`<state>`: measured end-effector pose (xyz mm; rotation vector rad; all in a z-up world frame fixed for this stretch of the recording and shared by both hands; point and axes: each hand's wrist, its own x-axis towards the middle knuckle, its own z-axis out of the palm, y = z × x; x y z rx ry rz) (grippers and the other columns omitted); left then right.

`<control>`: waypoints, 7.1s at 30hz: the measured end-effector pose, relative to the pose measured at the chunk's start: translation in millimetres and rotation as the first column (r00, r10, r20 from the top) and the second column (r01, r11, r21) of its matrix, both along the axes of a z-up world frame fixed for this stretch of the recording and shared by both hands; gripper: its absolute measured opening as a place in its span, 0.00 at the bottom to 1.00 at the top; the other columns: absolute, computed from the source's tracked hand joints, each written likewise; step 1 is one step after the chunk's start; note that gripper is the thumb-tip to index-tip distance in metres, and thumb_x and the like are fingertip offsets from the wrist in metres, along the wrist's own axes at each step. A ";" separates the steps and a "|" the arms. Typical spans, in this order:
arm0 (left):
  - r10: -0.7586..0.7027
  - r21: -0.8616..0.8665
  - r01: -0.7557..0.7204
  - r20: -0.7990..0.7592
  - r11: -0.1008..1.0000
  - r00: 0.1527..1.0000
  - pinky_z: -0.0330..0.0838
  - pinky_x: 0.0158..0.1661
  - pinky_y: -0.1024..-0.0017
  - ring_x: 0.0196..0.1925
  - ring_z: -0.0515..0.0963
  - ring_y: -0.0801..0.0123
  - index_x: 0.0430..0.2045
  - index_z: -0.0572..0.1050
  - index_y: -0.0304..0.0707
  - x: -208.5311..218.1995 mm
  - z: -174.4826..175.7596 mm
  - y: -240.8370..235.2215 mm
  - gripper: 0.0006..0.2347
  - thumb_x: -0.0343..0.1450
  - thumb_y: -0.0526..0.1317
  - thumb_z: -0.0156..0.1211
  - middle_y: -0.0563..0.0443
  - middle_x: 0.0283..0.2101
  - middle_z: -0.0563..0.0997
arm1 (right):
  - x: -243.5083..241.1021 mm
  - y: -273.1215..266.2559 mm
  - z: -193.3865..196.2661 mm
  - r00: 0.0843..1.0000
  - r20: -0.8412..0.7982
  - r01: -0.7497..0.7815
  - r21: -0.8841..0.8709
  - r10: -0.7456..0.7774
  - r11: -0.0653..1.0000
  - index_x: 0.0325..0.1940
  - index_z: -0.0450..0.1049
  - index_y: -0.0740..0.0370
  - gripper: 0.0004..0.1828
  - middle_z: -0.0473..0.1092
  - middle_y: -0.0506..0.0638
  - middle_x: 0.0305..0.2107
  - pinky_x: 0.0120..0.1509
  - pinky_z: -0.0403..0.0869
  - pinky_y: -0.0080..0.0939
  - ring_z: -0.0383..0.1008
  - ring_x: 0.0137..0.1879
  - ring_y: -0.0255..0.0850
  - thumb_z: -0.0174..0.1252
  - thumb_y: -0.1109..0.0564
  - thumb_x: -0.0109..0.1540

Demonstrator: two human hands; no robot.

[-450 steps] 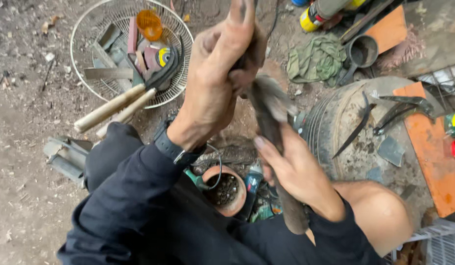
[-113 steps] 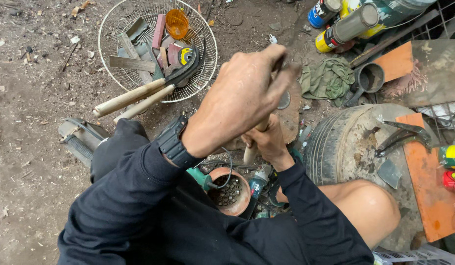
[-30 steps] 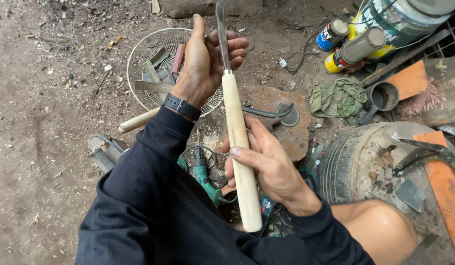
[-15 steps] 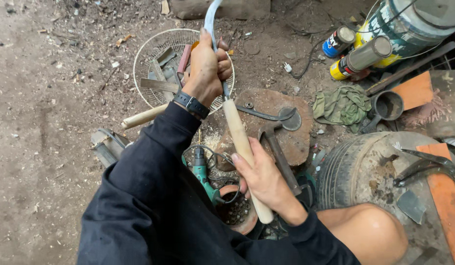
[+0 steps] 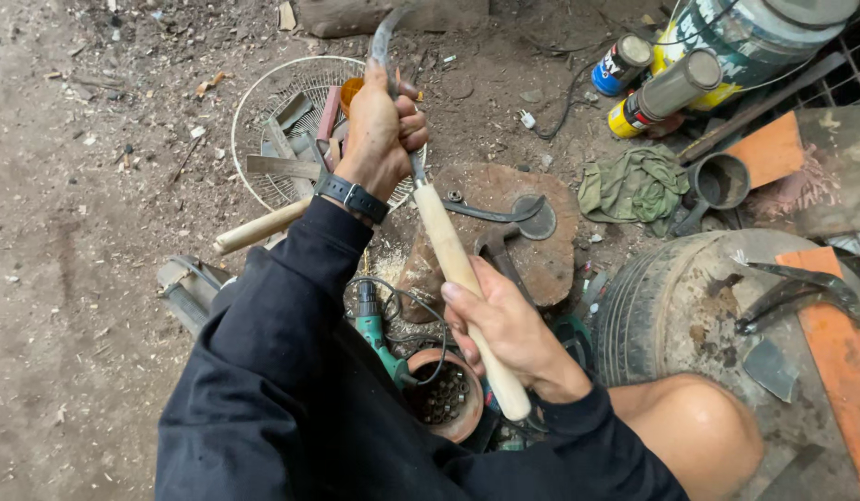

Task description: The person assembles a sickle by inserting a curved metal blade into a wooden handle. They use a hammer to secure the blade, a power drill to create a hole in the handle, and a chisel to shape the wood. The process is repeated for a second handle.

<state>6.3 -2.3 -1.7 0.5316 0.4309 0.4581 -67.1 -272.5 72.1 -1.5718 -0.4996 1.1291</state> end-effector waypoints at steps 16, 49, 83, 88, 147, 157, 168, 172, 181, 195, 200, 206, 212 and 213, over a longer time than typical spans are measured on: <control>-0.117 0.055 0.115 0.026 0.992 0.993 0.51 0.25 0.75 0.22 0.56 0.77 0.35 0.64 0.40 -36.4 -19.3 45.4 0.20 0.84 0.57 0.38 0.60 0.22 0.60 | -16.7 3.4 -21.4 0.999 -0.045 -0.009 0.081 0.013 0.997 0.68 0.53 0.62 0.31 0.64 0.45 0.25 0.18 0.70 0.31 0.66 0.20 0.29 0.54 0.46 0.67; 0.014 0.119 0.010 -0.205 0.993 0.979 0.49 0.12 0.73 0.10 0.53 0.78 0.20 0.62 0.41 -1.4 -10.4 -56.9 0.24 0.76 0.62 0.41 0.63 0.13 0.58 | -5.0 -12.0 -57.7 0.970 0.231 0.121 -0.183 -0.077 0.976 0.46 0.63 0.67 0.16 0.67 0.50 0.19 0.21 0.68 0.40 0.69 0.17 0.36 0.59 0.56 0.64; -0.079 0.244 0.000 0.313 0.970 0.946 0.49 0.19 0.75 0.17 0.54 0.79 0.31 0.68 0.34 -53.1 41.7 -41.1 0.17 0.83 0.47 0.39 0.62 0.19 0.58 | -22.3 -32.9 -69.9 0.857 0.515 0.089 -0.189 0.022 0.978 0.55 0.62 0.65 0.27 0.77 0.59 0.32 0.44 0.77 0.48 0.82 0.39 0.47 0.64 0.48 0.61; -0.091 0.277 -0.006 0.335 0.961 0.938 0.49 0.19 0.75 0.17 0.54 0.79 0.33 0.68 0.33 -58.3 46.4 -46.7 0.17 0.83 0.47 0.39 0.62 0.19 0.57 | -22.7 -29.2 -69.0 0.873 0.487 0.078 -0.215 0.038 0.973 0.55 0.63 0.65 0.27 0.77 0.57 0.31 0.44 0.78 0.46 0.82 0.37 0.45 0.64 0.47 0.61; -0.205 0.220 0.172 0.139 0.960 0.969 0.80 0.33 0.70 0.30 0.80 0.65 0.41 0.67 0.28 -46.1 47.8 -71.3 0.33 0.74 0.67 0.34 0.46 0.29 0.76 | -9.3 -32.6 -35.0 0.624 -0.759 0.281 0.438 0.184 0.854 0.60 0.56 0.66 0.23 0.65 0.54 0.30 0.24 0.68 0.34 0.69 0.27 0.39 0.57 0.56 0.66; -0.277 0.211 0.240 0.164 0.948 0.947 0.80 0.57 0.56 0.57 0.81 0.50 0.70 0.46 0.15 -36.0 22.0 -61.6 0.50 0.69 0.72 0.33 0.24 0.60 0.75 | -2.7 -35.1 -11.0 0.699 -0.705 0.319 0.458 0.120 0.830 0.68 0.55 0.66 0.29 0.63 0.56 0.38 0.32 0.76 0.40 0.73 0.35 0.44 0.55 0.58 0.65; -0.287 0.178 0.273 0.055 0.945 0.956 0.80 0.55 0.57 0.55 0.82 0.50 0.67 0.49 0.13 -26.8 4.0 -63.1 0.48 0.68 0.70 0.33 0.24 0.57 0.79 | 0.6 -36.2 -2.0 0.663 -0.712 0.353 0.570 0.232 0.742 0.75 0.53 0.72 0.34 0.68 0.65 0.46 0.35 0.80 0.41 0.80 0.40 0.48 0.55 0.51 0.71; -0.276 0.120 0.269 0.045 0.956 0.960 0.78 0.59 0.54 0.58 0.81 0.46 0.67 0.49 0.13 -30.0 6.6 -64.6 0.46 0.70 0.69 0.30 0.22 0.59 0.76 | 5.2 -37.1 0.7 0.677 -0.705 0.376 0.579 0.212 0.723 0.76 0.53 0.73 0.37 0.68 0.64 0.45 0.37 0.80 0.40 0.80 0.40 0.46 0.56 0.46 0.73; -0.235 0.231 0.294 -0.252 0.927 0.939 0.78 0.55 0.58 0.57 0.81 0.52 0.55 0.63 0.23 -50.8 17.9 -82.4 0.30 0.76 0.59 0.34 0.29 0.56 0.78 | 17.8 -38.1 -15.3 0.809 -0.585 0.346 0.551 0.057 0.759 0.74 0.54 0.61 0.34 0.69 0.56 0.45 0.48 0.80 0.52 0.78 0.44 0.48 0.60 0.50 0.69; -0.407 0.374 0.433 -0.151 0.820 0.901 0.79 0.47 0.69 0.48 0.84 0.66 0.46 0.73 0.34 -61.8 43.8 -89.1 0.12 0.76 0.44 0.50 0.44 0.48 0.84 | 39.8 -48.4 -47.3 0.887 -0.442 0.350 0.448 -0.137 0.823 0.65 0.63 0.64 0.30 0.71 0.54 0.49 0.65 0.71 0.48 0.73 0.56 0.47 0.57 0.72 0.58; -0.439 0.429 0.442 -0.113 0.788 0.891 0.81 0.49 0.68 0.49 0.84 0.65 0.47 0.73 0.32 -62.9 44.7 -89.0 0.13 0.77 0.44 0.51 0.43 0.48 0.84 | 37.7 -46.3 -56.1 0.926 -0.355 0.293 0.459 -0.129 0.839 0.57 0.64 0.62 0.26 0.69 0.53 0.43 0.61 0.70 0.45 0.71 0.51 0.44 0.54 0.74 0.56; -0.405 0.458 0.422 -0.140 0.782 0.903 0.82 0.49 0.68 0.47 0.85 0.65 0.46 0.72 0.34 -61.2 51.2 -86.1 0.12 0.76 0.43 0.50 0.42 0.47 0.85 | 46.5 -25.2 -44.1 0.956 -0.156 0.292 0.483 -0.247 0.825 0.43 0.66 0.59 0.07 0.68 0.50 0.33 0.54 0.72 0.44 0.71 0.43 0.41 0.55 0.67 0.66; -0.313 0.448 0.303 -0.054 0.841 0.948 0.82 0.44 0.71 0.42 0.85 0.66 0.44 0.72 0.34 -61.7 49.6 -69.3 0.10 0.76 0.42 0.52 0.42 0.43 0.85 | 89.4 10.9 -8.9 0.925 0.061 0.249 0.650 -0.375 0.718 0.42 0.69 0.57 0.06 0.69 0.47 0.33 0.53 0.73 0.42 0.71 0.41 0.38 0.59 0.59 0.71; -0.300 0.443 0.283 -0.032 0.851 0.953 0.82 0.44 0.71 0.41 0.86 0.67 0.44 0.72 0.34 -61.0 48.9 -65.0 0.10 0.76 0.42 0.53 0.42 0.42 0.85 | 95.2 15.7 -5.4 0.919 0.088 0.234 0.663 -0.385 0.711 0.43 0.69 0.57 0.06 0.69 0.47 0.33 0.53 0.73 0.41 0.70 0.41 0.38 0.60 0.59 0.72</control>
